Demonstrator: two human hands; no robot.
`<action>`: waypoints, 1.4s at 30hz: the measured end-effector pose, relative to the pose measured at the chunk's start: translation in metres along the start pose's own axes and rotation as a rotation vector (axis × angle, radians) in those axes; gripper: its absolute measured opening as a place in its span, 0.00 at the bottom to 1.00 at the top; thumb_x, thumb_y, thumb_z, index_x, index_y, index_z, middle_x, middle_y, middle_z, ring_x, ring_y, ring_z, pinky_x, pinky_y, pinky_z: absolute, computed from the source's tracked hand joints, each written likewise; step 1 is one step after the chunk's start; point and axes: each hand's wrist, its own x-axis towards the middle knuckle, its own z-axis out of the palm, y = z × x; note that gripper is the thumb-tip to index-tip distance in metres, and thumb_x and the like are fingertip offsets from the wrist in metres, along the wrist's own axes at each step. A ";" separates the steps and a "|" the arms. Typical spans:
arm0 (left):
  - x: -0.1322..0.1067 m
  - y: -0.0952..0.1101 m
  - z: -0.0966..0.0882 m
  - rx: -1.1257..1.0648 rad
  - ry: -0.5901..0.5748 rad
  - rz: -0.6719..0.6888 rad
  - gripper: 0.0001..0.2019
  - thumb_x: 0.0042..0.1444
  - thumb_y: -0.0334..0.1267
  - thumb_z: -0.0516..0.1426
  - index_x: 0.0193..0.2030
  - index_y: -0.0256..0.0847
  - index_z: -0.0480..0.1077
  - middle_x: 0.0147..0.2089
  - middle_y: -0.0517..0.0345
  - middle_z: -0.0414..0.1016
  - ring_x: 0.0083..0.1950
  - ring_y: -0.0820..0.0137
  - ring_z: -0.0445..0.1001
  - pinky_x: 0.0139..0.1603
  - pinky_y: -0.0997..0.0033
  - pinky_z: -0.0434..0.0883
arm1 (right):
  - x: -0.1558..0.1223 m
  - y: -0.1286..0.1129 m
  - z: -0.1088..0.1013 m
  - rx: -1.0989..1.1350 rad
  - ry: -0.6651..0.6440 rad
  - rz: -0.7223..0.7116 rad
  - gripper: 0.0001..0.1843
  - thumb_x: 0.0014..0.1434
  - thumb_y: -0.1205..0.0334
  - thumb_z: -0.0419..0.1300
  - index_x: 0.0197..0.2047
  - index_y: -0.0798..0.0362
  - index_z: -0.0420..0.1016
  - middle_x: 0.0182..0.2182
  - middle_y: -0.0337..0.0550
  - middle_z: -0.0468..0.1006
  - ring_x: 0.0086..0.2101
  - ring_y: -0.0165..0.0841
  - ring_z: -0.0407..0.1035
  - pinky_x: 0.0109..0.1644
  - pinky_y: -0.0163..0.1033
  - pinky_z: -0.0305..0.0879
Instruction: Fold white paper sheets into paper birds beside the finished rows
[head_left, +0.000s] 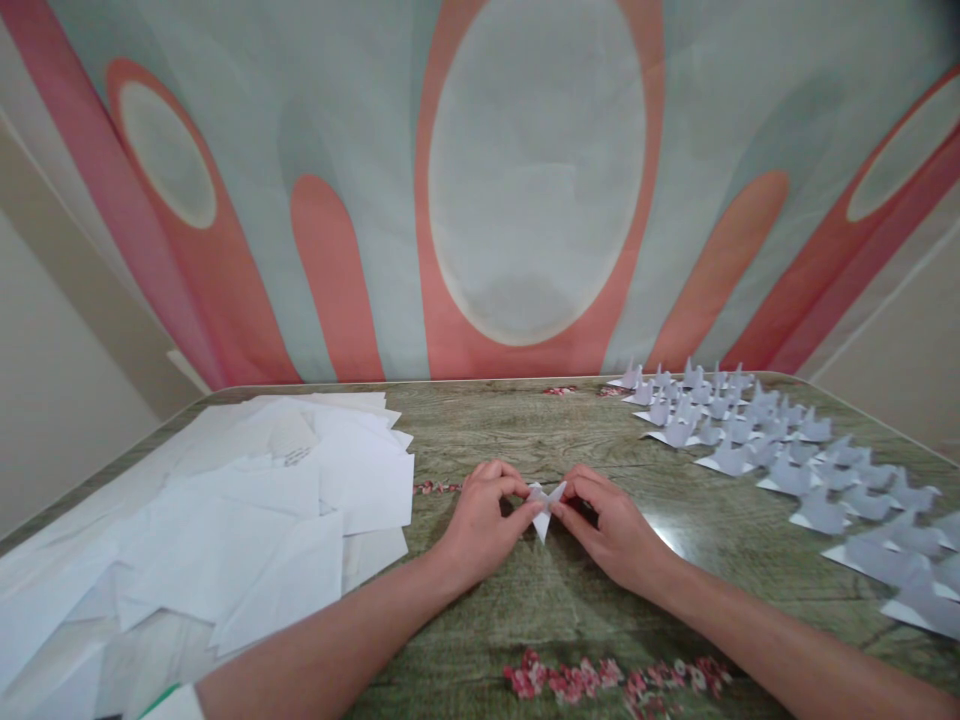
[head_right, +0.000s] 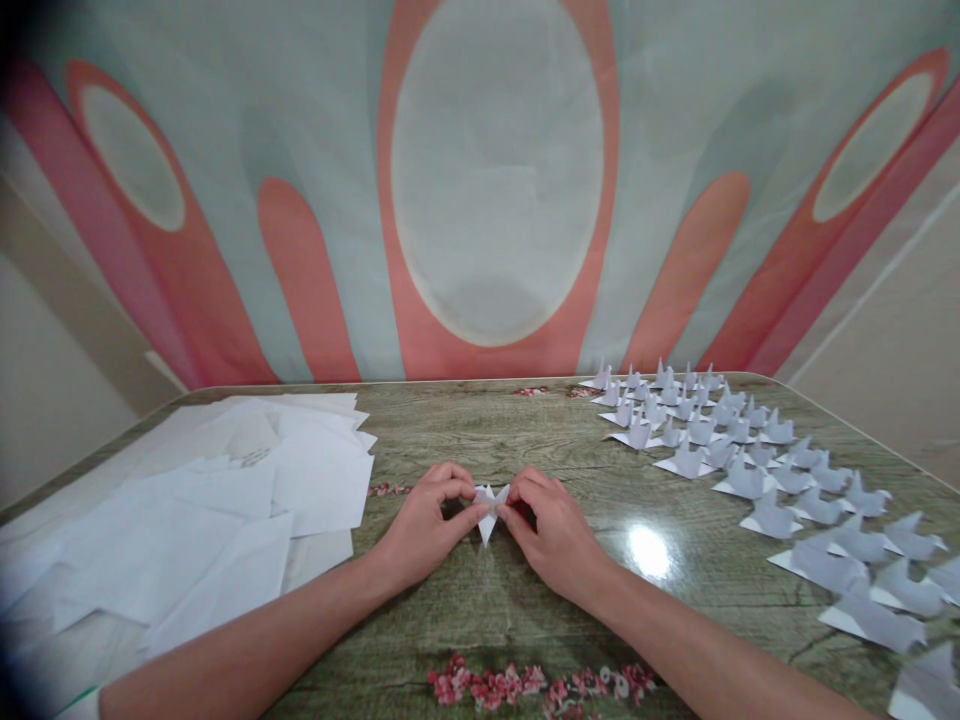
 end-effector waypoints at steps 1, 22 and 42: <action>0.000 0.000 0.000 -0.003 -0.001 -0.004 0.04 0.50 0.35 0.60 0.27 0.40 0.71 0.35 0.60 0.68 0.41 0.68 0.66 0.44 0.68 0.61 | 0.000 0.000 0.000 0.015 0.007 -0.008 0.07 0.58 0.66 0.54 0.28 0.52 0.63 0.29 0.39 0.66 0.31 0.32 0.61 0.36 0.38 0.58; -0.001 0.001 -0.003 -0.154 0.040 0.028 0.07 0.57 0.36 0.53 0.34 0.40 0.73 0.36 0.57 0.68 0.43 0.69 0.67 0.44 0.70 0.64 | -0.001 -0.002 -0.004 0.139 0.020 -0.045 0.05 0.57 0.67 0.54 0.30 0.52 0.66 0.30 0.40 0.68 0.32 0.31 0.64 0.37 0.37 0.61; -0.002 -0.002 0.001 0.079 -0.026 0.070 0.02 0.50 0.36 0.59 0.28 0.41 0.72 0.35 0.58 0.70 0.41 0.67 0.67 0.44 0.67 0.61 | 0.000 0.002 -0.003 0.017 0.000 -0.065 0.07 0.60 0.66 0.52 0.30 0.52 0.66 0.32 0.41 0.69 0.34 0.33 0.63 0.40 0.39 0.59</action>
